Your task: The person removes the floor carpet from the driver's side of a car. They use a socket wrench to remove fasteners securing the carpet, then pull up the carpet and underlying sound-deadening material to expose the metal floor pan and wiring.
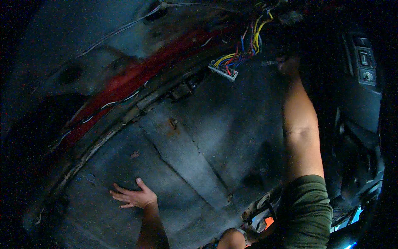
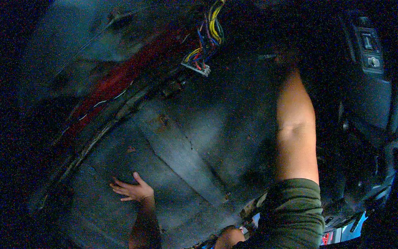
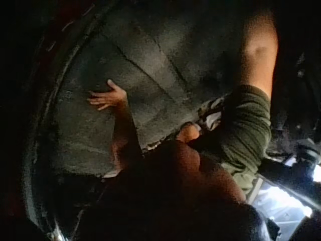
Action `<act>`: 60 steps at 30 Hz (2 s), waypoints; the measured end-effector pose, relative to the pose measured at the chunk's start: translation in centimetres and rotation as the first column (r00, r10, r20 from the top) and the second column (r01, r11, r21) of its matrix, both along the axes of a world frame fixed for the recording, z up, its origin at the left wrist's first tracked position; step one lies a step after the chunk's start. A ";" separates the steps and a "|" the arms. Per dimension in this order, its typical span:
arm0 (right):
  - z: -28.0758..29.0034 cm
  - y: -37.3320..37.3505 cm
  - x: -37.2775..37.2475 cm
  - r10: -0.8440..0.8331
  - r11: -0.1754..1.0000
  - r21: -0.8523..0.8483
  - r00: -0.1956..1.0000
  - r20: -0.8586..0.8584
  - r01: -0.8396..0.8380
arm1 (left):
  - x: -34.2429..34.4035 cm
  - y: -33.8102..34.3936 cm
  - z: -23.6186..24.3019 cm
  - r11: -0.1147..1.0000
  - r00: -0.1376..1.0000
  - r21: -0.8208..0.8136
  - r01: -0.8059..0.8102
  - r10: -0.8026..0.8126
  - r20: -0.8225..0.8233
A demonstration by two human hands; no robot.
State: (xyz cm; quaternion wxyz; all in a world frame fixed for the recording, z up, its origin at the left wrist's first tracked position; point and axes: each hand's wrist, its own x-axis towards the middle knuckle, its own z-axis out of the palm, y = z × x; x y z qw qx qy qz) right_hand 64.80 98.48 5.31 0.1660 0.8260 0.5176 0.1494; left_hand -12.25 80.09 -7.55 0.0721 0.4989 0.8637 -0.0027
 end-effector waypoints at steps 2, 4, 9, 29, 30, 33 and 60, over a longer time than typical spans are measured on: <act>-0.1 0.1 -0.1 0.000 1.000 -0.001 1.000 -0.005 0.000 | -0.2 -0.1 -0.1 1.000 1.000 -0.022 -0.004 0.004 0.004; 0.0 0.2 -0.2 -0.002 1.000 -0.002 1.000 -0.007 0.002 | -0.6 -0.5 -0.6 0.998 1.000 -0.066 -0.019 0.020 0.015; 0.8 -0.2 0.5 -0.010 1.000 -0.013 1.000 -0.002 0.010 | -0.3 -0.5 -0.8 0.997 1.000 -0.074 -0.017 0.018 0.007; -1.6 -1.8 0.1 0.098 0.988 0.115 0.994 0.052 -0.104 | 0.2 -1.5 -1.1 0.999 0.999 0.003 -0.036 0.035 0.012; -2.0 -2.2 0.1 0.155 0.973 0.156 0.983 0.095 -0.169 | -0.2 -2.0 -1.3 0.999 1.000 0.022 -0.024 0.024 -0.002; -2.6 -3.0 0.3 0.257 0.928 0.240 0.956 0.143 -0.286 | -0.2 -1.9 -1.1 0.998 1.000 0.060 -0.010 0.010 -0.008; -6.2 -0.2 -4.6 0.203 0.829 0.553 0.965 -0.164 -0.080 | 1.3 -0.9 -1.0 0.999 0.999 -0.001 -0.041 0.041 -0.016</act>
